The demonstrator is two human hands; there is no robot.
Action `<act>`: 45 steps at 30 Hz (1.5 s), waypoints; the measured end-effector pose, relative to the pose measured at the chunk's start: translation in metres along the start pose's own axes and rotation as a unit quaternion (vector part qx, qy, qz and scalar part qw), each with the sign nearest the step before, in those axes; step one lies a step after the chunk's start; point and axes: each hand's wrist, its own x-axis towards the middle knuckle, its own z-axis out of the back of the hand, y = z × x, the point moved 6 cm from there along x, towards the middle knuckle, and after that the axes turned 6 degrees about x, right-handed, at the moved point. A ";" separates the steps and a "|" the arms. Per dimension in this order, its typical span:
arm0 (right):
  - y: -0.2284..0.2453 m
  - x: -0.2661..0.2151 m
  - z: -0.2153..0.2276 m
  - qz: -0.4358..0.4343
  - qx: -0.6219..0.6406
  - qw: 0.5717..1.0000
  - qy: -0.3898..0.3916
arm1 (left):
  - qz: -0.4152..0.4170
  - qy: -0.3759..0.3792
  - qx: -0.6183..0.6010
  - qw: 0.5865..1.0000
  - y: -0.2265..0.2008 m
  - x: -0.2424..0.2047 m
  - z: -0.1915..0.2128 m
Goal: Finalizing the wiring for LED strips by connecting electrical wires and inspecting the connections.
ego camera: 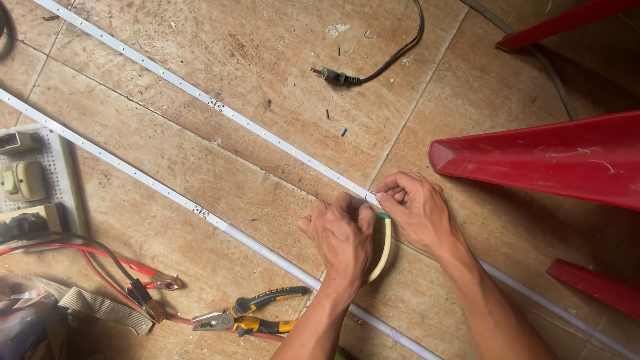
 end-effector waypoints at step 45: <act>0.005 0.002 -0.002 0.048 -0.034 0.998 0.012 | -0.026 0.001 0.010 1.000 0.000 0.001 -0.002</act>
